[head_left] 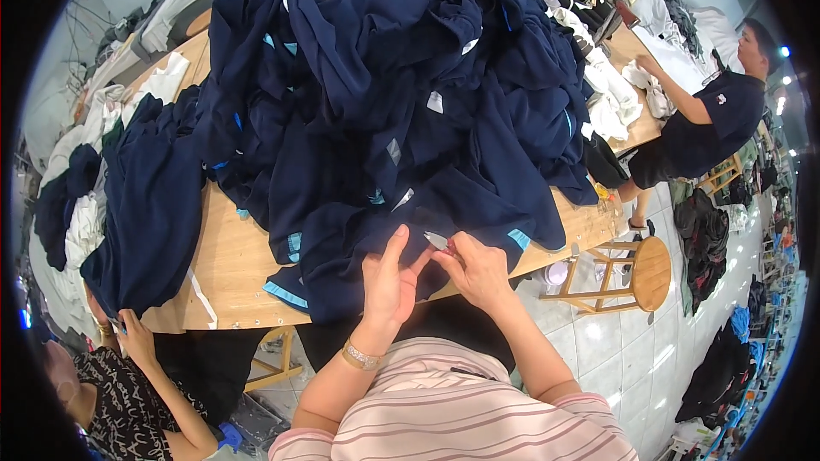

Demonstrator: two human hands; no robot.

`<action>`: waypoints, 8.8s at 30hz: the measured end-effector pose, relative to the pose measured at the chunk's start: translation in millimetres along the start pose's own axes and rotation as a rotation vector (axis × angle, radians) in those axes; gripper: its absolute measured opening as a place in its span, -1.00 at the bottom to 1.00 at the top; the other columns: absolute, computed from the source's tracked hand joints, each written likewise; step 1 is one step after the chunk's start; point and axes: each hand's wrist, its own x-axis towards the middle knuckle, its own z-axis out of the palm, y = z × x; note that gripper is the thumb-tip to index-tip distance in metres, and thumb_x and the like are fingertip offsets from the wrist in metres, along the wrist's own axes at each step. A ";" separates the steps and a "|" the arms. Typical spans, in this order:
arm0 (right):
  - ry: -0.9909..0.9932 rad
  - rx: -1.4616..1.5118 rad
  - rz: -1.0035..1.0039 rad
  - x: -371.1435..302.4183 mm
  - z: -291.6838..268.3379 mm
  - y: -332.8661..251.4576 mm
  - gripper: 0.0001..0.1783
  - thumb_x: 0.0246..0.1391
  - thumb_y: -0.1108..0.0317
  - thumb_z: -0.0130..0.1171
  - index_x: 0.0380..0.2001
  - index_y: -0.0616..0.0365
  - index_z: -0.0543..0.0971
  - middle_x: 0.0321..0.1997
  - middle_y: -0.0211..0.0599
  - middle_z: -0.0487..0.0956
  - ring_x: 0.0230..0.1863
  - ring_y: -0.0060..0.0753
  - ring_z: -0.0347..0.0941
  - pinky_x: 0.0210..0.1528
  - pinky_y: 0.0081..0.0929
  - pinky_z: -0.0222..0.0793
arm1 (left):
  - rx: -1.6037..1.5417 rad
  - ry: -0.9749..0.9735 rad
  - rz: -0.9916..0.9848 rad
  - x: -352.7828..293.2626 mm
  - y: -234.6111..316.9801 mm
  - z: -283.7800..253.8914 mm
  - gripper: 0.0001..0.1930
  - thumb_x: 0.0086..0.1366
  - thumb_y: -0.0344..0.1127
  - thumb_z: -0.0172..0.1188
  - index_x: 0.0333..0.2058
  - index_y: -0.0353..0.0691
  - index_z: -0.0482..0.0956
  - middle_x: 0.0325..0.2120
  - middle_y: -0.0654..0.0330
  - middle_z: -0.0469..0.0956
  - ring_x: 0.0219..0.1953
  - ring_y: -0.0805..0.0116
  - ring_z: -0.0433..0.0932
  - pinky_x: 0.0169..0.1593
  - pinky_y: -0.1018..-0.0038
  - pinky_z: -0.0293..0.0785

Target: Trimming loose threads and excess fabric from dark blue garments using small thread snips.

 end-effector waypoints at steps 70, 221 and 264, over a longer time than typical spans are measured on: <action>-0.010 -0.121 -0.883 24.3 10.1 -4.6 -0.84 -0.18 0.31 0.07 -0.53 0.17 0.41 -0.65 -0.44 0.35 -0.48 -0.44 0.32 -0.54 -0.55 0.23 | 0.795 0.113 -0.145 23.1 19.0 -77.3 -0.85 0.19 -0.37 0.02 -0.48 -0.30 0.29 -0.66 0.21 0.40 -0.66 0.46 0.47 -0.67 0.55 0.40; 0.405 0.591 0.272 30.7 3.0 4.4 -0.88 0.07 0.44 0.14 -0.37 0.27 0.47 -0.55 -0.45 0.49 -0.50 -0.76 0.33 -0.48 -0.73 0.26 | -0.051 -0.064 -0.078 -9.4 27.3 -13.5 -0.82 0.30 -0.27 0.03 -0.43 -0.22 0.49 -0.37 0.19 0.54 -0.26 0.40 0.54 -0.05 0.22 0.52; 0.092 0.078 -0.252 23.1 -0.3 -11.1 -0.63 -0.13 0.04 0.26 -0.67 0.06 0.41 -0.72 -0.41 0.34 -0.74 -0.36 0.26 -0.63 -0.51 0.10 | 0.009 -0.097 -0.046 -10.2 25.4 -14.2 -0.86 0.30 -0.34 0.03 -0.32 -0.26 0.53 -0.29 0.14 0.57 -0.21 0.38 0.55 -0.02 0.38 0.47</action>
